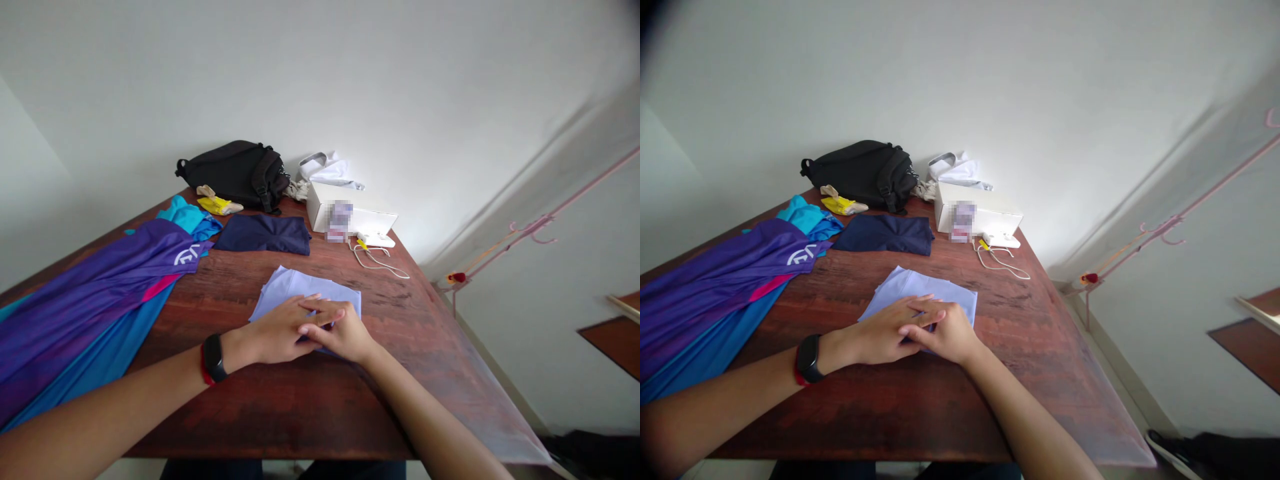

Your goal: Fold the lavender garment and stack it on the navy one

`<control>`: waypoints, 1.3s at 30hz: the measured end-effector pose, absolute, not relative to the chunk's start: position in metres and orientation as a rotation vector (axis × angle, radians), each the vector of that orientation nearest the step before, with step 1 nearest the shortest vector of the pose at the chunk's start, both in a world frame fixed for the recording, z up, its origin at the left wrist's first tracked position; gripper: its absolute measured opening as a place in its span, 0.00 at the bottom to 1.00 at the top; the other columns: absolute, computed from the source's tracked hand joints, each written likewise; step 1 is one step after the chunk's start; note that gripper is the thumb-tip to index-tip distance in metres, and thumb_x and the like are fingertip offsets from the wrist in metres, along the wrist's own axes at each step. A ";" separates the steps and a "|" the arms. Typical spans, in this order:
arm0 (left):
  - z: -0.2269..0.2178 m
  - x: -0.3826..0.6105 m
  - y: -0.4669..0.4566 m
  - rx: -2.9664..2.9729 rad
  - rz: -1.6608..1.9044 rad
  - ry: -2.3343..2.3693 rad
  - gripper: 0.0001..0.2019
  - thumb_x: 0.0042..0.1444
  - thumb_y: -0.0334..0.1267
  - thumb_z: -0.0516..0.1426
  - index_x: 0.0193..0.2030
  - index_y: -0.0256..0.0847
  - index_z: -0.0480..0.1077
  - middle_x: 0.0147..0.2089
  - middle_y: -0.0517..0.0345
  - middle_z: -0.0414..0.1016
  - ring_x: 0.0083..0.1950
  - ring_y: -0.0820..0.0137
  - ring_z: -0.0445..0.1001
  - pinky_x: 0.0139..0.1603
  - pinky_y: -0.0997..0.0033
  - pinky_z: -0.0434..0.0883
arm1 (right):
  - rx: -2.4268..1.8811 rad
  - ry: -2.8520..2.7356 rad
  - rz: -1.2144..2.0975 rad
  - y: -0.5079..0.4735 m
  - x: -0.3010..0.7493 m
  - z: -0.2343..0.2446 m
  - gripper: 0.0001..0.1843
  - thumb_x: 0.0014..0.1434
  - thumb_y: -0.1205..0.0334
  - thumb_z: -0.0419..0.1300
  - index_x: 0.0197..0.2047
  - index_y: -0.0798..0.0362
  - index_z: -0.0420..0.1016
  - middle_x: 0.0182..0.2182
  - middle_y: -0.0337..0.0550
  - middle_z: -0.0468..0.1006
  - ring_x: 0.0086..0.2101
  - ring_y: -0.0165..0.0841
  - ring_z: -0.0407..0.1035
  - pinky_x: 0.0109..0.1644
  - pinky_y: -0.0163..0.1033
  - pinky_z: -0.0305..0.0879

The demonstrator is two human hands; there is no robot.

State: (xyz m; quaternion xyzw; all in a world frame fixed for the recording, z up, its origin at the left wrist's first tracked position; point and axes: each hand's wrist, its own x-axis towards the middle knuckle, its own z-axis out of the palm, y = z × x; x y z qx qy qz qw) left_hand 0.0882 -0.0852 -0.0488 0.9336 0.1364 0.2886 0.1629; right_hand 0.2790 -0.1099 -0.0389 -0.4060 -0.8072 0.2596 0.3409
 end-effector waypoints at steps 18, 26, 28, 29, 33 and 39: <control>-0.079 0.064 -0.053 2.796 0.626 0.994 0.34 0.69 0.58 0.51 0.74 0.41 0.56 0.74 0.40 0.58 0.75 0.51 0.54 0.73 0.43 0.52 | -1.481 -2.426 0.466 -0.094 0.290 -0.070 0.38 0.69 0.43 0.53 0.75 0.50 0.52 0.75 0.54 0.46 0.74 0.49 0.34 0.74 0.61 0.40; -0.085 0.047 -0.025 2.635 0.377 1.239 0.43 0.66 0.67 0.46 0.77 0.37 0.49 0.77 0.37 0.48 0.78 0.48 0.46 0.74 0.47 0.48 | -1.670 -2.498 0.556 -0.095 0.292 -0.056 0.50 0.64 0.26 0.46 0.78 0.47 0.40 0.76 0.51 0.29 0.73 0.49 0.23 0.74 0.64 0.27; -0.084 0.047 -0.023 2.604 0.306 1.278 0.44 0.66 0.68 0.45 0.77 0.38 0.47 0.77 0.38 0.47 0.78 0.48 0.44 0.74 0.46 0.47 | -1.729 -2.507 0.608 -0.094 0.294 -0.052 0.53 0.61 0.24 0.47 0.78 0.47 0.37 0.75 0.50 0.26 0.73 0.50 0.21 0.73 0.64 0.25; -0.082 0.047 -0.024 2.597 0.273 1.285 0.44 0.65 0.68 0.45 0.77 0.38 0.47 0.77 0.39 0.46 0.78 0.48 0.43 0.74 0.47 0.46 | -1.748 -2.519 0.651 -0.093 0.296 -0.049 0.55 0.60 0.23 0.48 0.78 0.46 0.35 0.75 0.50 0.24 0.73 0.50 0.20 0.73 0.63 0.25; -0.075 0.049 -0.026 2.572 0.198 1.311 0.47 0.64 0.70 0.44 0.78 0.38 0.44 0.79 0.43 0.42 0.79 0.49 0.39 0.75 0.49 0.41 | -1.760 -2.590 0.819 -0.088 0.307 -0.035 0.64 0.52 0.21 0.56 0.77 0.45 0.30 0.75 0.50 0.19 0.72 0.51 0.17 0.73 0.63 0.24; -0.071 0.050 -0.027 2.544 0.168 1.330 0.47 0.63 0.71 0.44 0.78 0.40 0.45 0.79 0.45 0.40 0.79 0.48 0.37 0.75 0.48 0.41 | -1.666 -2.687 0.923 -0.083 0.320 -0.031 0.77 0.39 0.22 0.67 0.77 0.46 0.29 0.75 0.52 0.18 0.72 0.56 0.15 0.73 0.63 0.24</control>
